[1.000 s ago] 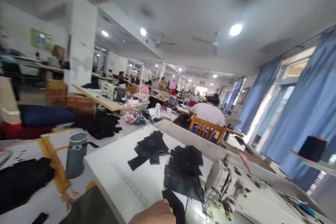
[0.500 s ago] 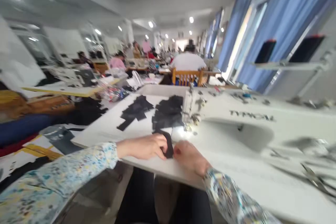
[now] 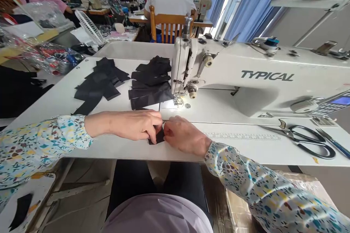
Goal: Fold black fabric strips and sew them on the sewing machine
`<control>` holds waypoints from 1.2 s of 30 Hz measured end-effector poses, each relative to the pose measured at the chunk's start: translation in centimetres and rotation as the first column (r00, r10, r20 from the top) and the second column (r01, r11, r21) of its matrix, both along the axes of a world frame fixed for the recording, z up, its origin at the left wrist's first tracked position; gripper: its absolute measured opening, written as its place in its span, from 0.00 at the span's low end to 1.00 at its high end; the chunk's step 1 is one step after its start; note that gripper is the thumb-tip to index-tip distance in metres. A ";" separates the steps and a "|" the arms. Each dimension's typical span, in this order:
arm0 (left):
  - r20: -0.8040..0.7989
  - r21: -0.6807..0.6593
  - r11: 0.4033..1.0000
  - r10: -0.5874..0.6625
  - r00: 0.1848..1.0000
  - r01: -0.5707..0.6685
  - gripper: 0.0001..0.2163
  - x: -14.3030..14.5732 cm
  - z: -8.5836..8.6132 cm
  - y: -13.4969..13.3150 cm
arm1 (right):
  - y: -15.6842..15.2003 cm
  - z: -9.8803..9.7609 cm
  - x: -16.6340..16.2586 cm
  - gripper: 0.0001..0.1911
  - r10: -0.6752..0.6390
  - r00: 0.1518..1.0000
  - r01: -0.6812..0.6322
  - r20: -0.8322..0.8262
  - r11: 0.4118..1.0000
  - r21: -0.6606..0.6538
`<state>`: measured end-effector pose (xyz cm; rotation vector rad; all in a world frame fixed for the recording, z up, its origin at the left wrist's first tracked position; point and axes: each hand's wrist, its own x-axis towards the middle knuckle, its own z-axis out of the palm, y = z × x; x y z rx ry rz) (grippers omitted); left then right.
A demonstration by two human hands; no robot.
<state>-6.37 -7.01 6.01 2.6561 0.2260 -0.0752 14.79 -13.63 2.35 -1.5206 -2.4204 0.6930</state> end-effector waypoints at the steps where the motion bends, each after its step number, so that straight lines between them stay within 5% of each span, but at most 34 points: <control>1: 0.002 -0.006 1.000 -0.006 1.000 0.006 0.21 0.1 -0.1 0.2 | 0.0 0.0 0.0 0.09 0.002 1.000 -0.002 0.001 1.000 0.003; 15: 0.094 -0.090 0.994 0.078 0.993 -0.069 0.05 -0.7 -1.8 -0.7 | 0.0 0.4 0.0 0.09 0.017 1.000 -0.017 -0.002 1.000 -0.013; 27: 0.316 -0.159 0.951 0.305 0.898 -0.267 0.12 -3.4 -4.3 -4.1 | -2.1 -1.0 0.9 0.09 0.091 0.971 -0.074 -0.222 0.994 0.085; 32: 0.334 -0.183 0.887 0.463 0.821 -0.425 0.12 -2.4 -4.2 -6.0 | -2.3 -0.6 0.3 0.10 0.080 0.964 -0.057 -0.254 0.994 0.096; 36: 0.400 -0.275 0.766 0.641 0.656 -0.581 0.15 -1.0 -4.5 -7.7 | -3.2 0.0 -0.4 0.10 0.043 0.925 0.000 -0.377 0.994 0.113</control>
